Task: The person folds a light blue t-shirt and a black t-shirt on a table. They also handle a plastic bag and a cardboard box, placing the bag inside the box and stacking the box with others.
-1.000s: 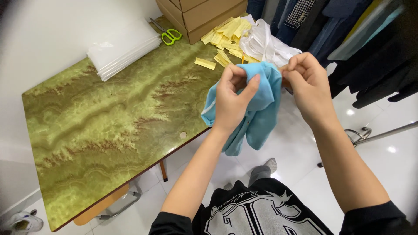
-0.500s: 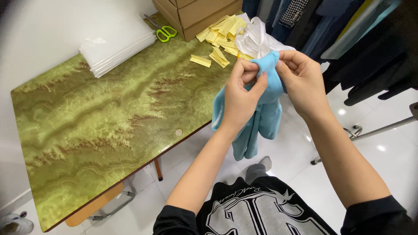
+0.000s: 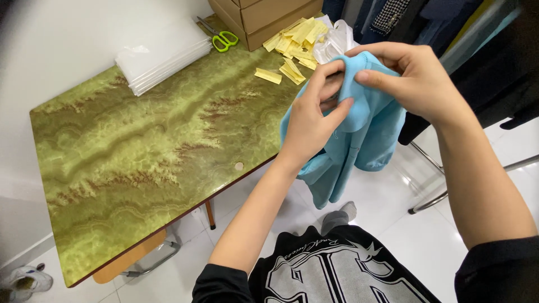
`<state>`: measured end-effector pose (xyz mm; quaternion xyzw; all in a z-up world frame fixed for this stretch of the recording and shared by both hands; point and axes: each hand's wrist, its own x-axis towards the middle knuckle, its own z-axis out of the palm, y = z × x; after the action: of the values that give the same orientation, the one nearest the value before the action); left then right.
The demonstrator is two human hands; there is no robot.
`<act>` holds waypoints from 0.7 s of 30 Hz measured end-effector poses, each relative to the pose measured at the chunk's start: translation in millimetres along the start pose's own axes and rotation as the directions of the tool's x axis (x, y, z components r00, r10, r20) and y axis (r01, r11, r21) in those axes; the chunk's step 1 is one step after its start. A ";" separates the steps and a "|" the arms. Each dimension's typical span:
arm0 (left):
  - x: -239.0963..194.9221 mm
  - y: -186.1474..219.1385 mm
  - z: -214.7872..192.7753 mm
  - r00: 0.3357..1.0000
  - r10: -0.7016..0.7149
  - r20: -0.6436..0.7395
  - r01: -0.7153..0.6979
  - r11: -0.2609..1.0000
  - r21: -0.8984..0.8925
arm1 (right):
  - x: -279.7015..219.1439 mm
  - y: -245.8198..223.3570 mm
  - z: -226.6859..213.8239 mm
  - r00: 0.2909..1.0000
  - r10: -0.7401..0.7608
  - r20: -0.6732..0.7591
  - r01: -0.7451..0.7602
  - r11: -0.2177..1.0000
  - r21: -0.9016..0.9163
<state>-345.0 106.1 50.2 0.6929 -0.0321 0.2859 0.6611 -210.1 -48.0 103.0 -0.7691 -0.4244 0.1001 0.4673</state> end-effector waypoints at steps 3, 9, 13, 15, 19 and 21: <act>-1.5 -5.2 -8.9 0.994 -0.015 0.112 0.003 0.995 0.101 | 5.5 7.7 -9.6 1.000 -0.016 0.006 0.016 0.997 -0.074; -6.3 0.1 -48.9 0.969 0.038 0.243 -0.036 0.999 -0.014 | 3.6 49.8 -20.9 0.999 0.002 -0.033 0.000 0.998 0.062; -5.2 -58.7 -76.3 0.960 -0.278 -0.009 0.273 0.936 0.221 | 5.8 76.1 -25.8 0.996 0.031 -0.088 -0.005 0.960 0.279; -11.9 -95.1 -76.3 0.916 -0.401 0.019 0.373 0.868 0.326 | 8.9 79.5 -25.3 0.996 0.017 -0.082 0.014 0.931 0.366; -24.6 -149.9 -66.8 0.865 -0.501 0.015 0.393 0.698 0.598 | 12.3 78.4 -24.4 0.998 0.014 -0.068 0.010 0.941 0.338; -22.5 -148.8 -61.6 0.873 -0.487 0.021 0.377 0.702 0.605 | 10.7 82.3 -23.8 0.998 0.021 -0.056 -0.001 0.942 0.335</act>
<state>-322.7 174.6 -95.5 0.8719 0.1616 0.0544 0.4590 -144.4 -71.8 52.5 -0.6837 -0.3828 0.1506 0.6027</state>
